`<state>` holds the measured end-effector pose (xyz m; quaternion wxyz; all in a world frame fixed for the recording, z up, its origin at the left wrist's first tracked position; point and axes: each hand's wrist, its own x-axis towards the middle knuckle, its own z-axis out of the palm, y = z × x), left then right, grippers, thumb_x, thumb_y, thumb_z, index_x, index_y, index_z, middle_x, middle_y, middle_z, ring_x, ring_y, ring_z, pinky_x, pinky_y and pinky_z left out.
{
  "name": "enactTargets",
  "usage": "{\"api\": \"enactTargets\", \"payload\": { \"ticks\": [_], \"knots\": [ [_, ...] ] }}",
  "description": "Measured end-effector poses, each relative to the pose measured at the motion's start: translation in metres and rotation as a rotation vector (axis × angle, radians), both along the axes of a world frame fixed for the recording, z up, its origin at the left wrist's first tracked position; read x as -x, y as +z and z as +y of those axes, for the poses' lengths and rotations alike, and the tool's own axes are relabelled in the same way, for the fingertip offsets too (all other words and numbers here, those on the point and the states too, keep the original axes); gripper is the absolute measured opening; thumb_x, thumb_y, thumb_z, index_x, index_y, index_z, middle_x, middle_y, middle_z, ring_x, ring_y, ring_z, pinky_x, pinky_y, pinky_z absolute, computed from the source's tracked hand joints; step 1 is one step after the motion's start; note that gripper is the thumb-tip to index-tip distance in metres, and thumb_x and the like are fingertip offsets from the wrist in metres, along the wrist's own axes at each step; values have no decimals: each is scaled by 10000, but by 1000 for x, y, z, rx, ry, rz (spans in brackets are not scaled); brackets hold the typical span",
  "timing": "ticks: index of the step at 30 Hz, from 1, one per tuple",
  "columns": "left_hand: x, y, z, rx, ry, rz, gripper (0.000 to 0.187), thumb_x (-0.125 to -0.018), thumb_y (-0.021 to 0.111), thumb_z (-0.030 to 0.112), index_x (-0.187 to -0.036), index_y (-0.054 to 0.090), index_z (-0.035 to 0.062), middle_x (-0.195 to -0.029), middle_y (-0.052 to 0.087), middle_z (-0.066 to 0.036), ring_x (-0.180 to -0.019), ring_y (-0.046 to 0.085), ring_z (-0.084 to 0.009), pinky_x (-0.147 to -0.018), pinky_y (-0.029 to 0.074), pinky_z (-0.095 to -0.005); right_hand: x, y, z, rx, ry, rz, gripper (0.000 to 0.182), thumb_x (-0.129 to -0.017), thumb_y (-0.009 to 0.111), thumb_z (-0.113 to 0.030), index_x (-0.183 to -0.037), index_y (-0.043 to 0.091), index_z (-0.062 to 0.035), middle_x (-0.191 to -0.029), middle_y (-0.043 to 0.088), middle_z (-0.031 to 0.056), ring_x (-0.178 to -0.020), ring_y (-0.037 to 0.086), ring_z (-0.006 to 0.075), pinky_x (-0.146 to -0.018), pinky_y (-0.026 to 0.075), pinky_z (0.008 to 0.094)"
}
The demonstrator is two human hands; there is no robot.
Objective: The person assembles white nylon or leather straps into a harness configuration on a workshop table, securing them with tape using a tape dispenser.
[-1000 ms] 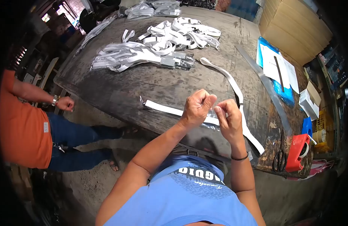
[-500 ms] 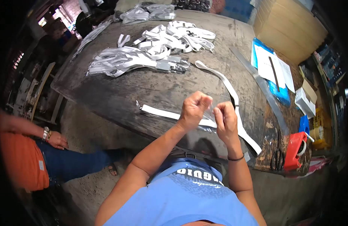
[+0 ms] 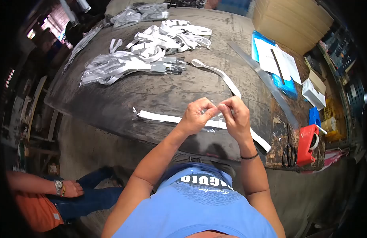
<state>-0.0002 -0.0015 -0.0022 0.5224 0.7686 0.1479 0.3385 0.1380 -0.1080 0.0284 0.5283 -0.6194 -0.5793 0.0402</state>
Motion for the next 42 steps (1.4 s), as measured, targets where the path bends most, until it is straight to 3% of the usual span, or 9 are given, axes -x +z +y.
{"api": "enactTargets", "payload": {
  "ticks": [5, 13, 18, 25, 29, 33, 38, 41, 42],
  "knots": [
    [0, -4, -6, 101, -39, -132, 179, -902, 686, 180, -842, 656, 14, -765, 621, -72, -710, 585, -169, -662, 469, -314, 16, -3, 6, -40, -47, 41, 155, -918, 641, -111, -832, 577, 1, -723, 488, 103, -621, 484, 243, -580, 399, 356],
    [7, -3, -2, 45, 16, -58, 158, -942, 650, 162, -891, 659, 13, -804, 627, -28, -757, 595, -108, -694, 487, -273, 11, -14, 12, -27, 26, 200, 191, -952, 598, -133, -828, 553, 5, -749, 488, 106, -662, 493, 235, -607, 390, 343],
    [2, -1, -7, 37, 15, -92, 147, -919, 674, 157, -879, 669, 17, -780, 635, -47, -726, 591, -116, -656, 476, -284, 14, -6, 8, 16, -64, -9, 205, -969, 573, -158, -848, 529, 2, -757, 490, 115, -650, 482, 254, -602, 390, 352],
    [4, -2, -3, 1, 21, -82, 155, -910, 684, 165, -868, 661, 17, -771, 627, -61, -711, 585, -144, -652, 468, -295, 9, -7, 17, -55, 105, 110, 217, -979, 547, -154, -833, 521, 4, -739, 477, 117, -621, 466, 261, -573, 374, 363],
    [2, -3, -4, -48, -9, -110, 158, -910, 679, 165, -860, 657, 16, -747, 602, -59, -696, 563, -145, -642, 457, -295, 14, -12, 16, -17, -48, 49, 221, -965, 572, -132, -802, 515, 7, -702, 462, 104, -609, 469, 210, -568, 369, 354],
    [4, -5, -2, -68, -5, -118, 142, -913, 668, 140, -857, 653, 10, -741, 598, -55, -694, 559, -138, -636, 454, -296, 8, -22, 23, 71, 39, 363, 225, -979, 567, -147, -821, 557, 13, -723, 511, 91, -660, 510, 172, -606, 410, 317],
    [8, -5, 0, -38, 17, -17, 134, -933, 642, 113, -856, 655, 4, -777, 630, -34, -733, 575, -102, -653, 465, -285, 14, -13, 22, 24, 20, 143, 182, -959, 571, -155, -872, 569, 5, -785, 549, 158, -702, 550, 317, -641, 437, 383],
    [4, -2, -3, 27, -12, -55, 135, -936, 640, 114, -859, 655, 5, -800, 646, -39, -748, 578, -94, -670, 469, -270, 12, -17, 25, 89, -50, 114, 228, -957, 594, -188, -841, 562, 6, -704, 501, 146, -637, 488, 305, -597, 414, 362],
    [6, -2, 0, 7, -17, 8, 131, -941, 639, 118, -872, 652, 8, -809, 651, -33, -751, 570, -85, -676, 466, -256, 8, -21, 26, 102, -8, 175, 236, -955, 614, -212, -854, 579, -3, -693, 528, 98, -631, 487, 212, -600, 417, 333]
  ]
}}
